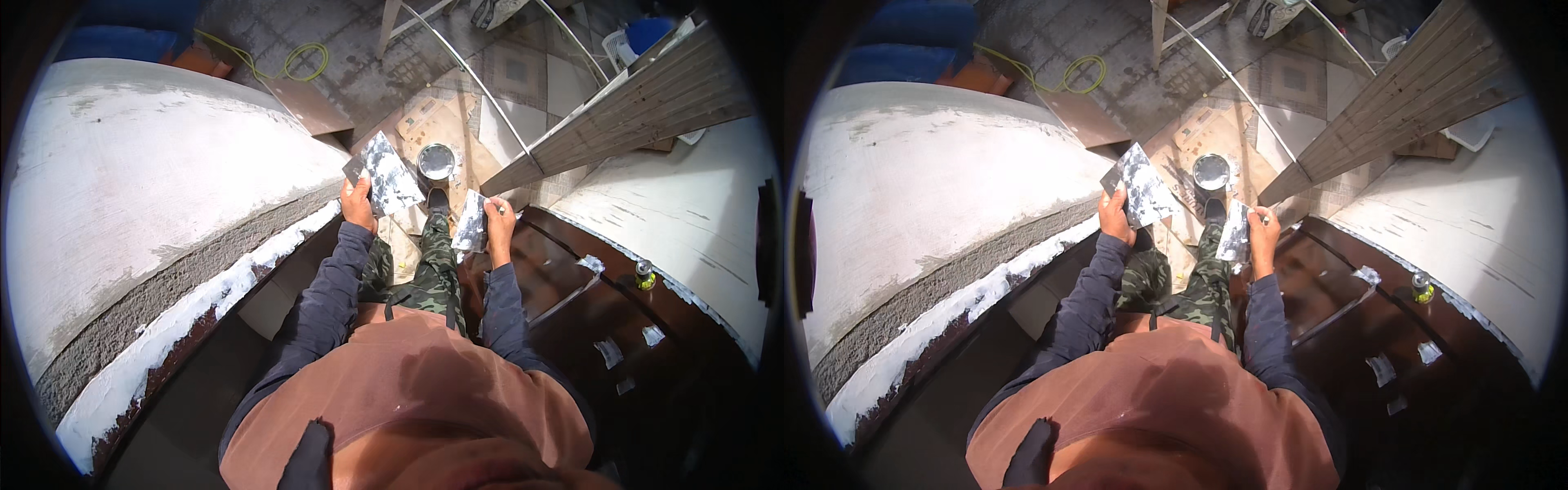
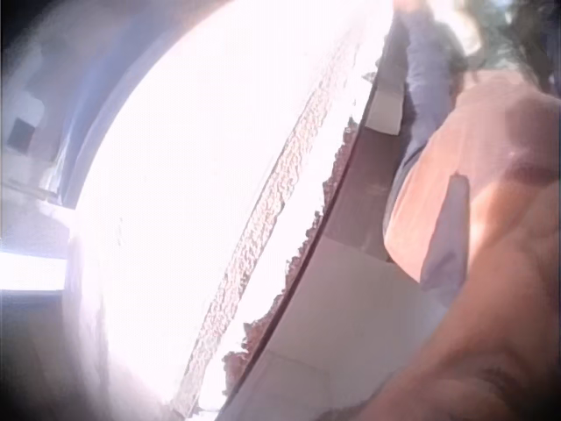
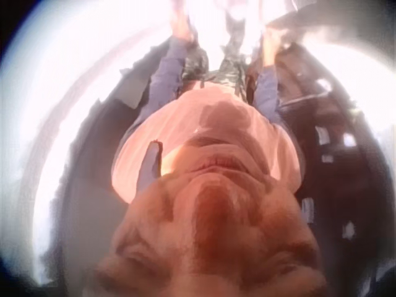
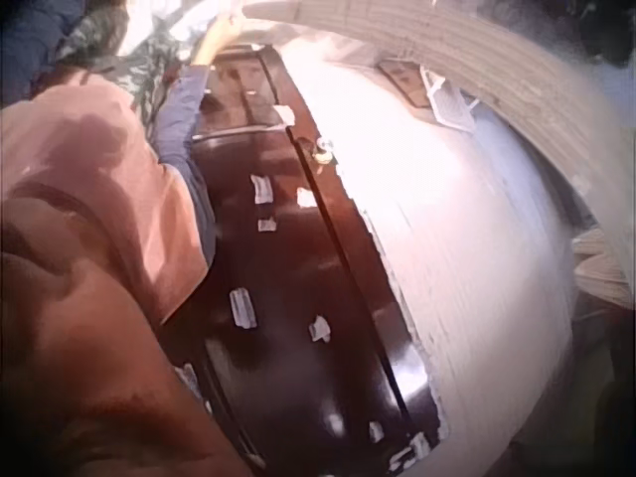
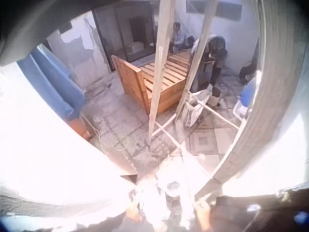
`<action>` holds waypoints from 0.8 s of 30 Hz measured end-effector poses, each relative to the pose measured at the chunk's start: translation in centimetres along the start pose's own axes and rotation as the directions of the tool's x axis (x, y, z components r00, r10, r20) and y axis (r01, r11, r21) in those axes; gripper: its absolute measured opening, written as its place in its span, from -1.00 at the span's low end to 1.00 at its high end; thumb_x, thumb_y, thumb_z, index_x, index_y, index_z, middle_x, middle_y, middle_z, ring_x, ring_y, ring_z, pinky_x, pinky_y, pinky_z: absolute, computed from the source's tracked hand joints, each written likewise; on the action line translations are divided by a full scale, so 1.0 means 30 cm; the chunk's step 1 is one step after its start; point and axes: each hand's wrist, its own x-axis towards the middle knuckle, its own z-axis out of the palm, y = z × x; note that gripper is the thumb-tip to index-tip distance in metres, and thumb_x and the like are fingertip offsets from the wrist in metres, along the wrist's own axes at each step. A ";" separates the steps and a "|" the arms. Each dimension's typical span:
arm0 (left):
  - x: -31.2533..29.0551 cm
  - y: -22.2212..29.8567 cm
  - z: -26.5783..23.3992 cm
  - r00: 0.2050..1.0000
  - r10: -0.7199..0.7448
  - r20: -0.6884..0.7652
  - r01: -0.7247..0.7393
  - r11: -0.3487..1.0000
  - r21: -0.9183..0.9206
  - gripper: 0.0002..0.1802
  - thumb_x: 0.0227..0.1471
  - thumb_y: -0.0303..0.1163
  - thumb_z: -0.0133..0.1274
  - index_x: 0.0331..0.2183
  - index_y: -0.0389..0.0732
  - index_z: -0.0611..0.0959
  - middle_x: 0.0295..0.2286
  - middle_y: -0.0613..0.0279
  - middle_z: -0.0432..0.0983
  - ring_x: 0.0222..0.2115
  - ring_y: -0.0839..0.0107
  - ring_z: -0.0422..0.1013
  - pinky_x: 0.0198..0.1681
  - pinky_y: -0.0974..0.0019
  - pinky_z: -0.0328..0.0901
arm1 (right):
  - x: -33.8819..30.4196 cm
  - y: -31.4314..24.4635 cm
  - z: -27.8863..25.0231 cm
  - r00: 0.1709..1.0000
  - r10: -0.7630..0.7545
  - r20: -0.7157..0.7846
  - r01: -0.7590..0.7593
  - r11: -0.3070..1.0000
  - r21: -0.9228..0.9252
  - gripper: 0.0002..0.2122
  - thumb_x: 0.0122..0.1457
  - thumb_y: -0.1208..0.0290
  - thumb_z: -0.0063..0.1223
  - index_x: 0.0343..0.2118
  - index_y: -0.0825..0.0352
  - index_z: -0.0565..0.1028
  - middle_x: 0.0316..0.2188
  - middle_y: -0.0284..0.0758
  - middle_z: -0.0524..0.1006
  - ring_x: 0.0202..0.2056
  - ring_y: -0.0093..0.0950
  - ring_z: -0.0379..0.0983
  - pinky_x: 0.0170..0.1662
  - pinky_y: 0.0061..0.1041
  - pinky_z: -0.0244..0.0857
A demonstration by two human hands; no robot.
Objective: The person scoops white plaster from a bucket using a small trowel and applies it to the edge of a curved wall or ceiling. They repeatedly smooth the plaster along the edge with the trowel, working along the length of the surface.
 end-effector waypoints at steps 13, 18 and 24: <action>0.009 -0.674 -0.570 0.900 -0.421 -0.115 0.436 0.882 0.181 -0.63 0.28 -0.33 0.03 0.06 -0.28 0.51 -0.12 0.26 0.56 -0.14 0.43 0.49 -0.02 0.30 0.37 | 0.773 0.990 0.585 0.982 0.155 -0.108 -0.188 0.725 -0.663 -0.53 0.07 0.11 0.11 -0.03 0.32 0.59 -0.09 -0.05 0.61 0.00 -0.11 0.53 0.09 -0.21 0.34; 0.016 -0.705 -0.705 0.864 -0.465 -0.194 0.496 0.853 0.164 -0.68 0.27 -0.33 0.06 -0.01 -0.29 0.54 -0.16 0.26 0.57 -0.20 0.46 0.50 -0.06 0.34 0.37 | 0.862 1.012 0.707 0.925 0.366 -0.105 -0.332 0.641 -0.692 -0.53 0.08 0.04 0.13 -0.07 0.33 0.60 -0.07 -0.04 0.60 0.03 -0.08 0.51 0.10 -0.19 0.35; 0.027 -0.748 -0.702 0.851 -0.473 -0.227 0.513 0.843 0.164 -0.66 0.29 -0.36 -0.03 0.04 -0.30 0.47 -0.15 0.16 0.58 -0.21 0.32 0.56 -0.07 0.22 0.47 | 0.845 1.138 0.789 0.901 0.308 -0.306 -0.412 0.828 -0.379 -0.61 0.04 0.34 0.24 -0.08 0.42 0.54 -0.13 -0.06 0.61 -0.11 -0.15 0.58 -0.03 -0.23 0.41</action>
